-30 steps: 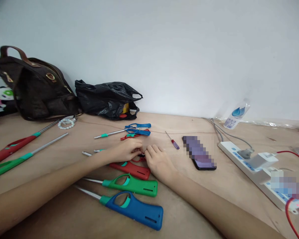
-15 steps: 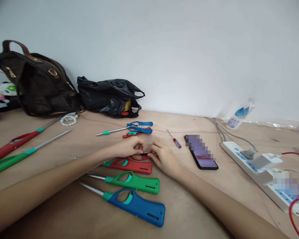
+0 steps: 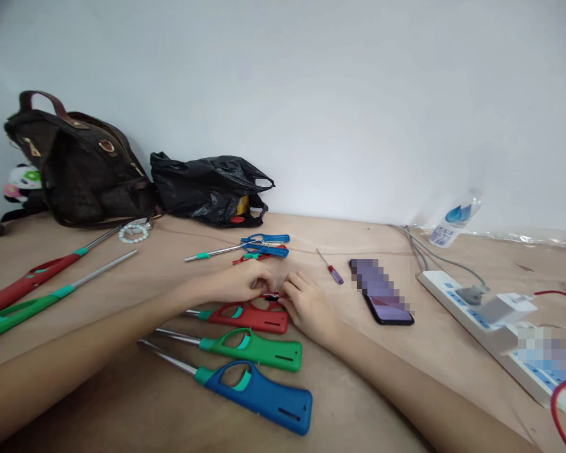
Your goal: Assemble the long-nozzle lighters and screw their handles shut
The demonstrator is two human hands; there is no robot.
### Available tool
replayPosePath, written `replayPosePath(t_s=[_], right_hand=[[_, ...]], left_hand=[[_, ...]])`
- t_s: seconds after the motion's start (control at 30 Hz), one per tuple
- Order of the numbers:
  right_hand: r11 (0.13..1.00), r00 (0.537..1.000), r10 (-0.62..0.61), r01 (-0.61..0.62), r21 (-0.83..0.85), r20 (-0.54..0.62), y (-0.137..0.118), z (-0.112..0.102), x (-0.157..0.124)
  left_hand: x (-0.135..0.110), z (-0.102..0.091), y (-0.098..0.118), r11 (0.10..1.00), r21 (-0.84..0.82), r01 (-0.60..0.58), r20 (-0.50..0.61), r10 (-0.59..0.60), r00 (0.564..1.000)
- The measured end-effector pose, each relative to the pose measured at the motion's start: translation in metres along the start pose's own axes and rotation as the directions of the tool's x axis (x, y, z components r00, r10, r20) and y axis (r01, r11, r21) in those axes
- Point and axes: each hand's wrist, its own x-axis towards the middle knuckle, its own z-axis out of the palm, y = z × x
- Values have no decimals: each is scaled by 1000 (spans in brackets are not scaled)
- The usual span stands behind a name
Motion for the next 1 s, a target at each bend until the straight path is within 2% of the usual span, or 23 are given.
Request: replayPosePath(t_s=[0.17, 0.27, 0.43, 0.6, 0.8, 0.9, 1.0], right_hand=[[1000, 1000, -21, 21, -20, -22, 1, 2, 0], [999, 999, -38, 38, -12, -20, 2, 3, -2], [999, 999, -45, 45, -30, -7, 3, 4, -3], [998, 999, -44, 44, -51, -2, 3, 5, -3], [997, 999, -48, 48, -62, 7, 3, 5, -2], [996, 998, -62, 62, -70, 7, 4, 6, -2], [994, 997, -77, 76, -84, -7, 5, 7, -2]], left_hand=[[0, 6, 8, 957, 284, -65, -9, 70, 997], [1, 10, 9, 935, 348, -71, -30, 87, 996], [2, 8, 4, 957, 277, -86, 6, 88, 996], [1, 5, 1, 989, 147, -20, -39, 26, 999], [0, 2, 2, 980, 178, -85, -7, 88, 996], [-2, 0, 3, 982, 175, -69, -6, 71, 997], [-5, -6, 7, 995, 97, -11, 25, 9, 1000]])
